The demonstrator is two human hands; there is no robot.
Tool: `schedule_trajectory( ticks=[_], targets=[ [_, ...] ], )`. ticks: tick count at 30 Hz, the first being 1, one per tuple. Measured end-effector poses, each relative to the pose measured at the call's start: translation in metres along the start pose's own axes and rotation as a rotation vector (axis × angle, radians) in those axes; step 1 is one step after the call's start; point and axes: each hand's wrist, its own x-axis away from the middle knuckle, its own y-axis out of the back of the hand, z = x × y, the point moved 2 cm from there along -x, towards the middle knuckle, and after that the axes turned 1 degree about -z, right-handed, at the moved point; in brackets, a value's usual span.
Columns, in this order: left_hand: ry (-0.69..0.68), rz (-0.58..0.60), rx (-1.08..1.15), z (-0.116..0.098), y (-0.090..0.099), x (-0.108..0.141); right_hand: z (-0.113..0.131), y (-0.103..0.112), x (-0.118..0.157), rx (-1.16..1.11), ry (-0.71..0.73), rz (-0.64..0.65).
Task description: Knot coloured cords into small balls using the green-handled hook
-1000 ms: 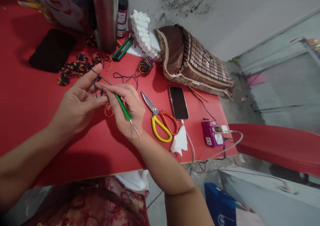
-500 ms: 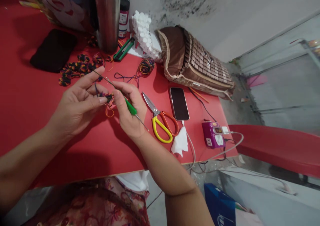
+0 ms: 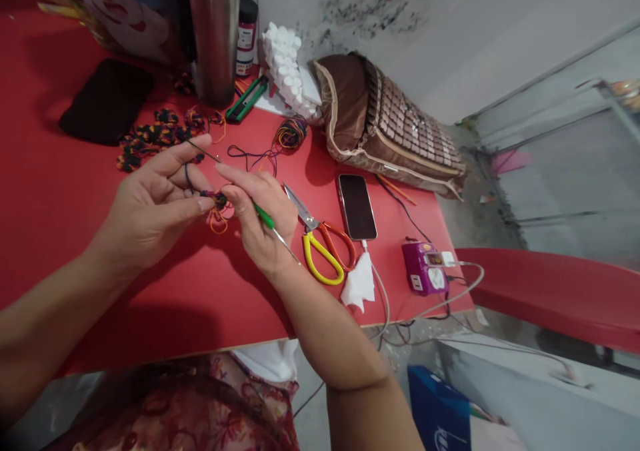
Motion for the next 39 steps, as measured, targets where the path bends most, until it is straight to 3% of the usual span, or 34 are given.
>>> schedule_trajectory(
  ticks=[2,8,14,23,28,33,39],
  targets=[
    [0.003,0.006,-0.009,0.000,0.001,0.000,0.002,-0.002,-0.002,-0.047,-0.002,0.010],
    [-0.013,-0.025,-0.052,-0.003,0.002,-0.001,0.001,-0.004,-0.003,-0.169,-0.218,0.028],
    [0.003,-0.064,-0.007,-0.003,0.002,-0.002,0.003,-0.005,0.000,-0.222,-0.340,0.046],
    [0.271,-0.015,0.152,0.004,0.013,-0.009,-0.012,-0.018,0.011,-0.500,-0.587,-0.043],
    [0.314,-0.034,0.159,0.005,0.015,-0.010,-0.011,-0.020,0.009,-0.556,-0.702,-0.060],
    [0.254,-0.059,0.188,0.004,0.012,-0.010,-0.013,-0.021,0.010,-0.535,-0.656,-0.088],
    [0.153,-0.028,0.126,-0.002,0.004,-0.005,-0.008,-0.018,0.009,-0.408,-0.415,-0.107]
  ],
)
